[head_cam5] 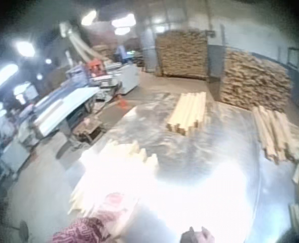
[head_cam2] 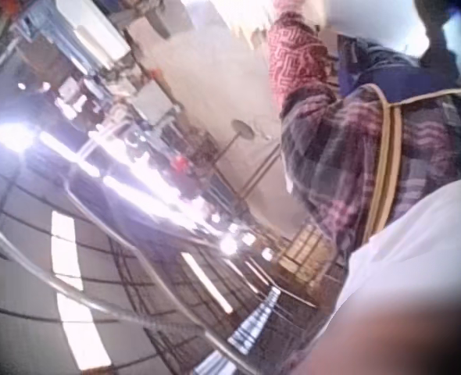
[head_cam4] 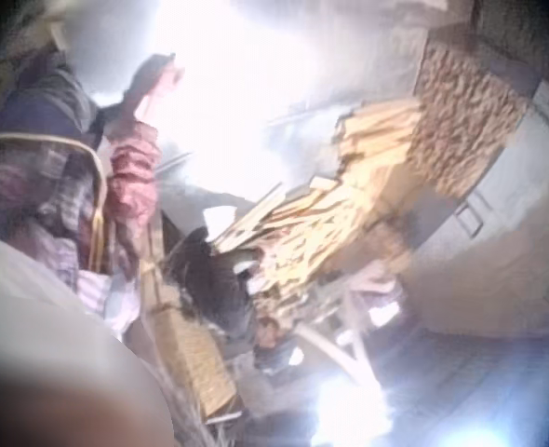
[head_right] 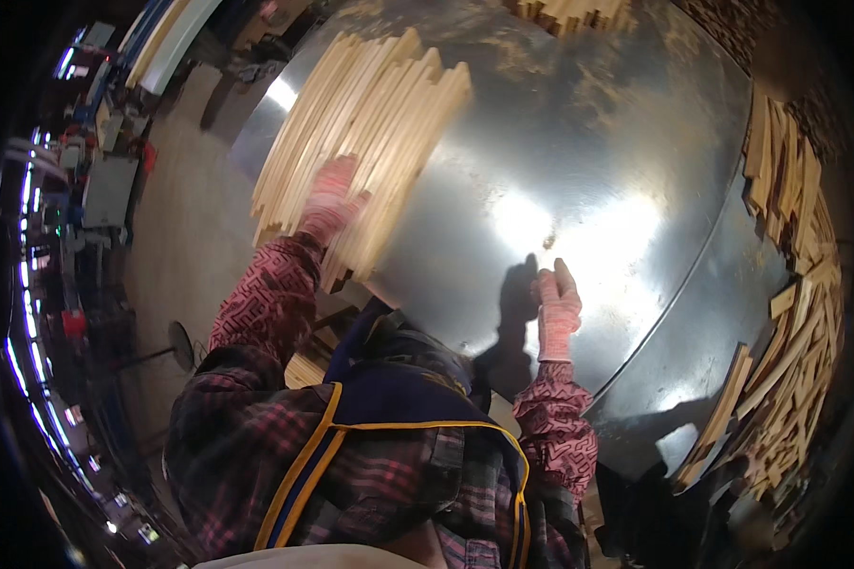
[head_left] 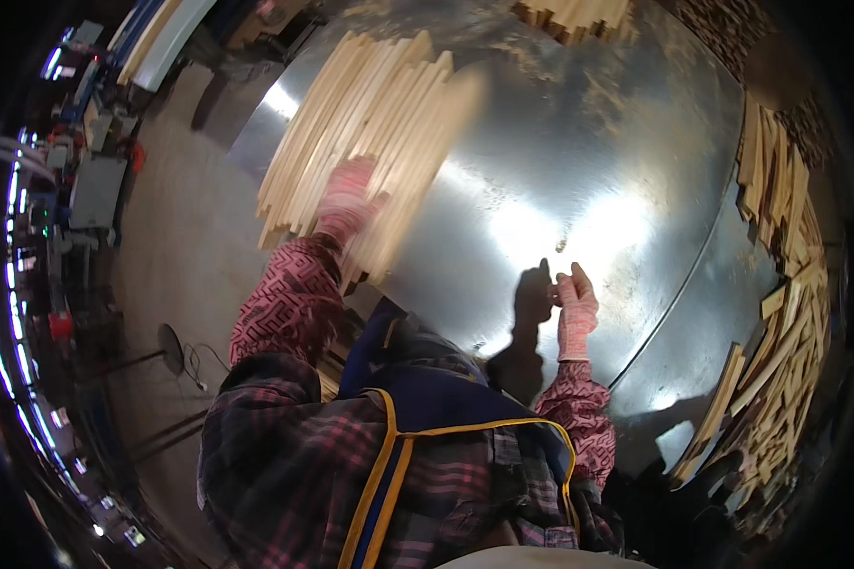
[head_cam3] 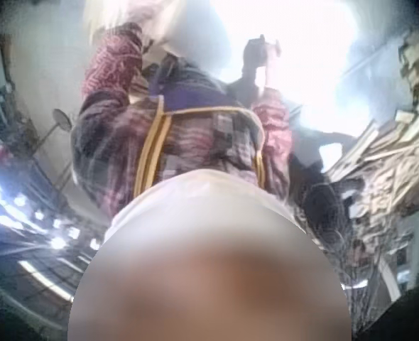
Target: The person repeatedly gathers thin wooden planks from a metal table, aligns them into neat stacks, and places them onto a conveyor belt. The person also moves between the table and the conveyor, occasionally adjusting the stacks.
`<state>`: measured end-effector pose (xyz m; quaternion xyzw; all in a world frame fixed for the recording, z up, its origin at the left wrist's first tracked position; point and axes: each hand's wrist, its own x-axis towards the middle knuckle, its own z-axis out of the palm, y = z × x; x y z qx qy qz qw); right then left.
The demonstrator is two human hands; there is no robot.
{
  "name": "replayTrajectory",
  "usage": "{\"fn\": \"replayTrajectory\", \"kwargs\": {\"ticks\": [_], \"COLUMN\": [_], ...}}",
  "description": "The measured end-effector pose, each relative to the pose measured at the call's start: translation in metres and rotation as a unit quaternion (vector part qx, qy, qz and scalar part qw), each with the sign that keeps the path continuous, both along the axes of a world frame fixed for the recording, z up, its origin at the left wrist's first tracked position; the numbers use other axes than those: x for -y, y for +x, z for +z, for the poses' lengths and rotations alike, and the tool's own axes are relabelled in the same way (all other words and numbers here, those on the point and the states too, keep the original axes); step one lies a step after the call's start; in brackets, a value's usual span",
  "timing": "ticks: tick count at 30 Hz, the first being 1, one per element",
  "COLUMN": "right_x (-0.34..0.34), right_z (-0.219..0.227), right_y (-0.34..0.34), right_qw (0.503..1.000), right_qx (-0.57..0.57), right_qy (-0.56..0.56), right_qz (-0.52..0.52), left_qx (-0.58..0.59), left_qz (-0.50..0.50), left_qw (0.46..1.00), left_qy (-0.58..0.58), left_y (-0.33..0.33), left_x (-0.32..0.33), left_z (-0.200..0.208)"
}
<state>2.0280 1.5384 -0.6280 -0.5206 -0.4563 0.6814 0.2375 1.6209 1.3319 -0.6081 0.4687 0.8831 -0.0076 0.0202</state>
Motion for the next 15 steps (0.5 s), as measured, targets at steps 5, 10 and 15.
{"fn": "replayTrajectory", "kwargs": {"ticks": [5,10,15], "right_x": [0.020,0.062,0.082], "right_z": [0.041,0.034,-0.014], "right_y": [-0.070,-0.165,-0.248], "right_qw": [0.996,0.951,0.948], "right_qx": [0.056,0.237,0.183], "right_qy": [0.041,0.155,0.260], "right_qz": [0.049,0.122,0.000], "left_qx": [0.132,0.164,0.358], "left_qz": [0.334,0.334,0.227], "left_qw": [0.916,0.902,0.858], "left_qy": [0.181,0.219,0.288], "left_y": [-0.112,-0.221,-0.275], "left_x": [0.124,0.201,0.165], "left_z": [0.075,0.066,0.000]}}
